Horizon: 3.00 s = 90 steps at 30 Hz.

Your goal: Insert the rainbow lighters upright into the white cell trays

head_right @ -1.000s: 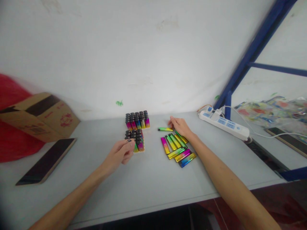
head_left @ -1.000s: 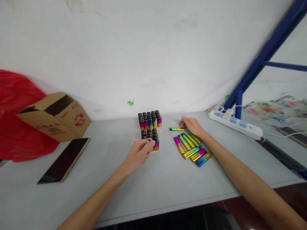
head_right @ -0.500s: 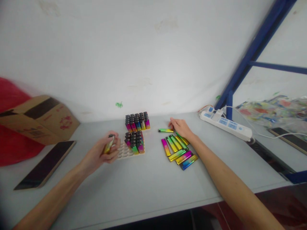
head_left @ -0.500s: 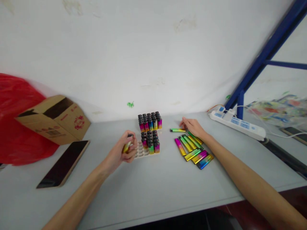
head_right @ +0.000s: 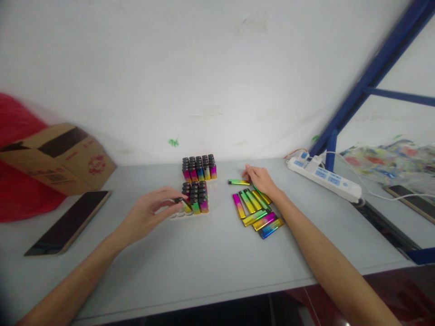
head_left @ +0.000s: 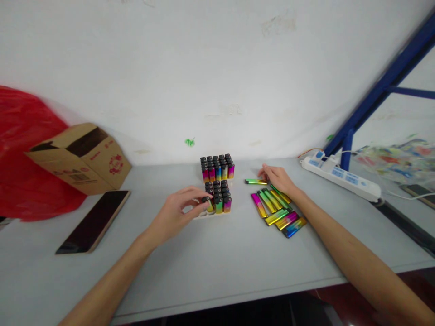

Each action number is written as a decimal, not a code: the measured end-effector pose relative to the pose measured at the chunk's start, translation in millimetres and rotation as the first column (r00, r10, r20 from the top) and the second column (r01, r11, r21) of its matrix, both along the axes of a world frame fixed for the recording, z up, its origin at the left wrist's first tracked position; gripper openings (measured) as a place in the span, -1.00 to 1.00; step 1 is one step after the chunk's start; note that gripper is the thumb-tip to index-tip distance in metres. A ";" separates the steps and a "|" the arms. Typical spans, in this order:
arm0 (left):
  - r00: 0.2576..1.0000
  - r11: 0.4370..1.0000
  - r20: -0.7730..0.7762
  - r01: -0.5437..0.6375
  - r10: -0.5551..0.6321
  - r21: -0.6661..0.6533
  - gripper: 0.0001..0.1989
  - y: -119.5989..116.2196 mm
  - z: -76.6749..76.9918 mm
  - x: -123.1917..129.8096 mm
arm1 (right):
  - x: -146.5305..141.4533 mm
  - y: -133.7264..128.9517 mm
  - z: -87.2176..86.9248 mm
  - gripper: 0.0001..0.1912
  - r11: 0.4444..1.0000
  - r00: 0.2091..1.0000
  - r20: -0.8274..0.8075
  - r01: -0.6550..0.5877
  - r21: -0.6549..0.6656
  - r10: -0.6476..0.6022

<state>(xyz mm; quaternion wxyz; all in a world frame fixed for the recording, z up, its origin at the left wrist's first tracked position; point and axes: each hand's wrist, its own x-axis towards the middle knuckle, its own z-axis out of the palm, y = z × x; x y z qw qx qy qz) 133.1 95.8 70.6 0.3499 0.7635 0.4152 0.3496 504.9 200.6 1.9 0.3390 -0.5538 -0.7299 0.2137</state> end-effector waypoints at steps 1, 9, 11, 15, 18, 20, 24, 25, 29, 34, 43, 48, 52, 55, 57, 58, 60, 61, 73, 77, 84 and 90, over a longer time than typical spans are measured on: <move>0.998 1.000 -0.055 0.001 0.000 0.021 -0.75 -0.1 -1.8 0.6 | -0.1 0.0 0.0 -0.21 1.000 1.000 0.000 0.000 0.001 0.000; 0.976 0.986 -0.216 0.005 0.032 0.169 -0.73 -0.5 -2.7 2.5 | -1.4 0.8 1.5 -0.23 1.000 1.000 -0.003 -0.007 0.004 0.007; 0.967 0.988 -0.254 0.039 0.000 0.148 -0.73 -0.1 -0.7 2.1 | -1.7 1.0 1.6 -0.23 1.000 1.000 -0.006 -0.007 0.006 0.008; 0.949 0.980 -0.316 0.082 -0.021 0.181 -0.74 2.2 -3.5 2.1 | -1.9 1.5 1.0 -0.23 1.000 1.000 -0.012 -0.008 0.008 0.008; 0.940 0.975 -0.339 0.062 0.015 0.214 -0.71 3.8 -11.8 2.7 | -1.8 1.8 0.6 -0.24 1.000 1.000 -0.017 -0.013 0.010 0.013; 0.935 0.972 -0.353 0.056 0.029 0.229 -0.69 3.5 -15.9 2.4 | -1.5 2.4 0.3 -0.25 1.000 1.000 -0.022 -0.015 0.013 0.016; 0.935 0.912 -0.277 -0.099 0.222 0.398 -0.65 -4.1 -9.5 3.1 | -1.0 4.7 -1.1 -0.23 1.000 0.999 -0.048 -0.018 0.015 0.018; 0.929 0.872 -0.232 -0.155 0.289 0.465 -0.66 -7.7 -5.0 5.4 | -1.0 5.3 -1.7 -0.23 1.000 0.998 -0.057 -0.019 0.015 0.020; 0.941 0.739 -0.133 -0.151 0.311 0.657 -0.86 -23.6 10.5 33.2 | -1.4 7.4 -4.0 -0.23 0.999 0.994 -0.102 -0.030 0.015 0.031; 0.860 0.789 -0.497 0.224 0.117 0.572 -0.75 -28.3 10.2 105.8 | -1.3 10.4 -6.5 -0.19 1.000 0.982 -0.187 -0.021 0.008 0.022; 0.544 0.921 -0.823 0.218 0.161 0.324 -0.71 21.7 28.3 202.2 | 5.3 20.4 -9.5 -0.14 0.997 0.939 -0.339 0.076 0.031 -0.061; 0.508 0.949 -0.844 0.142 0.175 0.283 -0.71 46.2 7.7 200.1 | 7.1 27.1 -13.3 -0.11 0.994 0.900 -0.425 0.111 0.011 -0.096; 0.531 0.938 -0.820 0.119 0.216 0.325 -0.66 40.1 4.4 191.0 | 8.9 30.1 -13.9 -0.10 0.991 0.873 -0.472 0.137 0.001 -0.120; 0.658 0.923 -0.730 0.136 0.186 0.359 -0.71 33.1 13.7 179.2 | 10.3 30.1 -13.2 -0.09 0.989 0.861 -0.492 0.148 -0.004 -0.130; 0.830 0.925 -0.551 0.141 0.083 0.353 -0.73 28.7 23.9 164.7 | 10.4 29.5 -12.9 -0.10 0.989 0.859 -0.496 0.145 -0.008 -0.130; 0.901 0.937 -0.432 0.124 0.030 0.325 -0.76 26.1 29.8 155.2 | 10.2 29.1 -12.9 -0.10 0.990 0.859 -0.496 0.143 -0.009 -0.129; 0.979 0.978 -0.202 0.050 -0.008 0.202 -0.77 19.5 42.3 132.2 | 9.6 28.3 -13.0 -0.10 0.990 0.861 -0.493 0.139 -0.010 -0.125; 0.996 0.995 -0.090 0.015 -0.006 0.098 -0.75 15.5 48.4 119.5 | 9.4 27.9 -13.0 -0.11 0.990 0.862 -0.492 0.137 -0.008 -0.124; 0.811 0.940 0.551 0.002 0.198 -0.341 -0.73 -9.2 55.1 20.8 | 8.1 21.7 -11.9 -0.15 0.992 0.879 -0.464 0.124 0.004 -0.108; 0.894 0.929 0.374 -0.109 0.247 -0.353 -0.62 -1.7 21.7 14.0 | 7.8 19.8 -10.4 -0.15 0.993 0.890 -0.443 0.115 -0.002 -0.104; 0.952 0.943 0.101 -0.263 0.288 -0.206 -0.55 -0.5 -22.6 9.6 | 8.9 17.1 -9.0 -0.16 0.993 0.904 -0.413 0.113 -0.016 -0.109; 0.948 0.948 -0.095 -0.310 0.302 -0.073 -0.62 -2.7 -25.9 4.8 | 9.5 14.1 -9.5 -0.19 0.994 0.918 -0.382 0.107 -0.009 -0.102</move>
